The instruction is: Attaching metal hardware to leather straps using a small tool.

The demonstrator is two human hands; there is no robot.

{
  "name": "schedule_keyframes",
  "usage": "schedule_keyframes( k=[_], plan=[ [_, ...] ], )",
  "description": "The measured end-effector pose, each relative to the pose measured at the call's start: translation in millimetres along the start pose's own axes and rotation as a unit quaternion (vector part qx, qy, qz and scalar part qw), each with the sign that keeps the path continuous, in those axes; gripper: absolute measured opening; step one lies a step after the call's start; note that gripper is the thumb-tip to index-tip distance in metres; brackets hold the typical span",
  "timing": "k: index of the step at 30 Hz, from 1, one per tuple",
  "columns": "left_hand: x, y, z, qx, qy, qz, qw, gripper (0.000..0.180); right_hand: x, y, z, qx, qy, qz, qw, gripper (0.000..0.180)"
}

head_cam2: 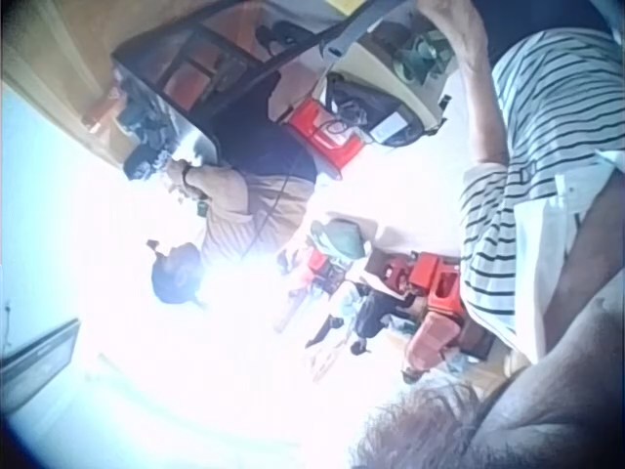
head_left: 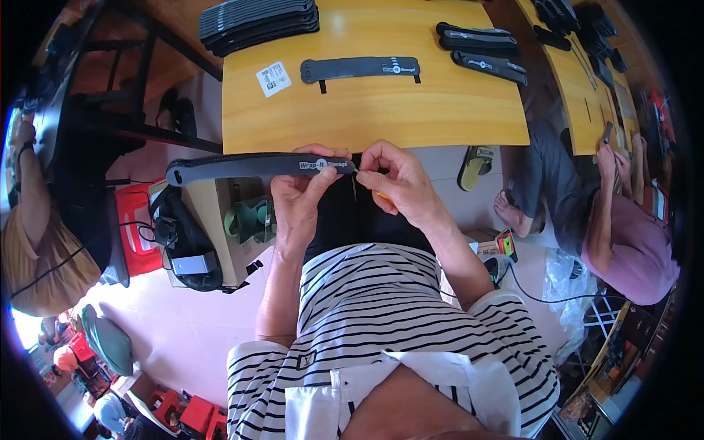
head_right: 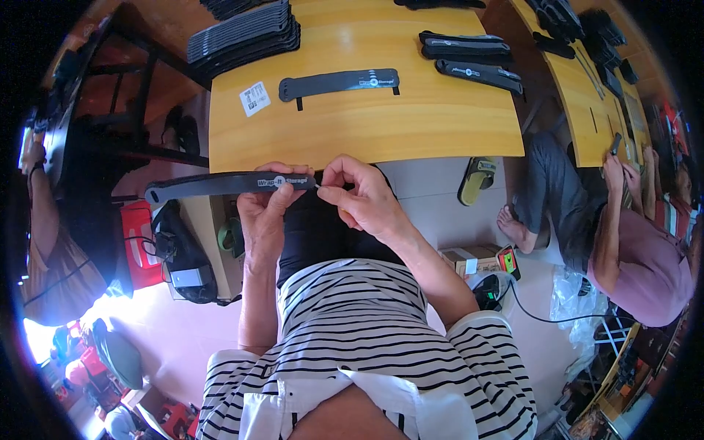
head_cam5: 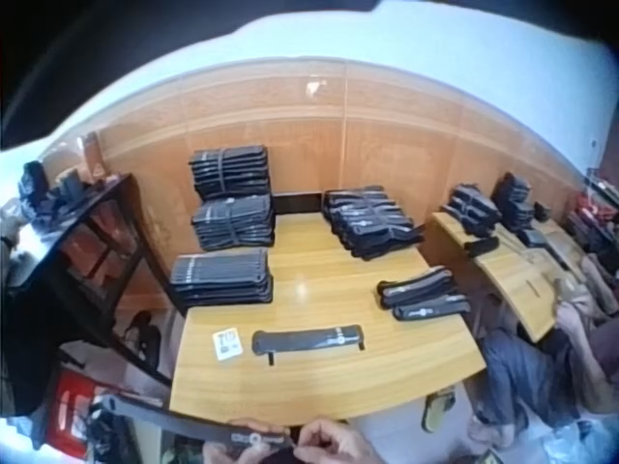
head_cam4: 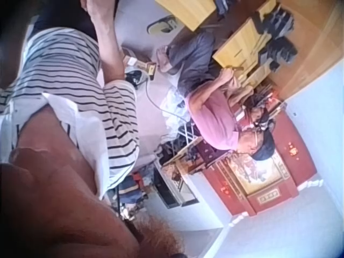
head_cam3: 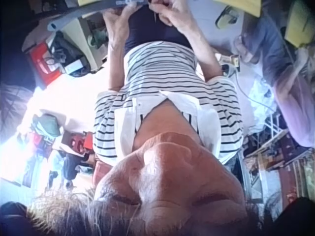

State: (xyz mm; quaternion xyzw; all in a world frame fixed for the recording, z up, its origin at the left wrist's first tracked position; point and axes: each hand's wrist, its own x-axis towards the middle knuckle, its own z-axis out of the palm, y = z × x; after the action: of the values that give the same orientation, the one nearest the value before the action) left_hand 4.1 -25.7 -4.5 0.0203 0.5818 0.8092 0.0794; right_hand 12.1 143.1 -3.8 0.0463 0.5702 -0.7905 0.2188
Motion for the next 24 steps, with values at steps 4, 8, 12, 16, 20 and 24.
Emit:
schedule_keyframes(
  k=[4,8,12,16,20,24],
  plan=[
    [1,3,-6,-0.1,-0.009,-0.058,0.993,0.02,-3,-3,4,-0.023,0.004,-0.033,0.999,0.016],
    [5,6,-17,-0.143,-0.061,-0.131,0.979,0.021,-5,-8,3,-0.067,-0.017,-0.056,0.996,0.019],
    [5,9,-22,-0.172,-0.077,-0.16,0.969,0.022,-6,-8,2,-0.083,-0.032,-0.063,0.994,0.022],
    [8,9,-26,-0.181,-0.105,-0.194,0.959,0.025,-6,-14,3,-0.227,-0.045,-0.17,0.958,0.03],
    [8,12,-25,-0.204,-0.133,-0.228,0.943,0.029,-4,-9,-2,-0.336,-0.071,-0.311,0.886,0.038],
    [9,10,-28,-0.213,-0.147,-0.255,0.932,0.029,-7,-5,-2,-0.365,-0.078,-0.295,0.88,0.037]
  ],
)
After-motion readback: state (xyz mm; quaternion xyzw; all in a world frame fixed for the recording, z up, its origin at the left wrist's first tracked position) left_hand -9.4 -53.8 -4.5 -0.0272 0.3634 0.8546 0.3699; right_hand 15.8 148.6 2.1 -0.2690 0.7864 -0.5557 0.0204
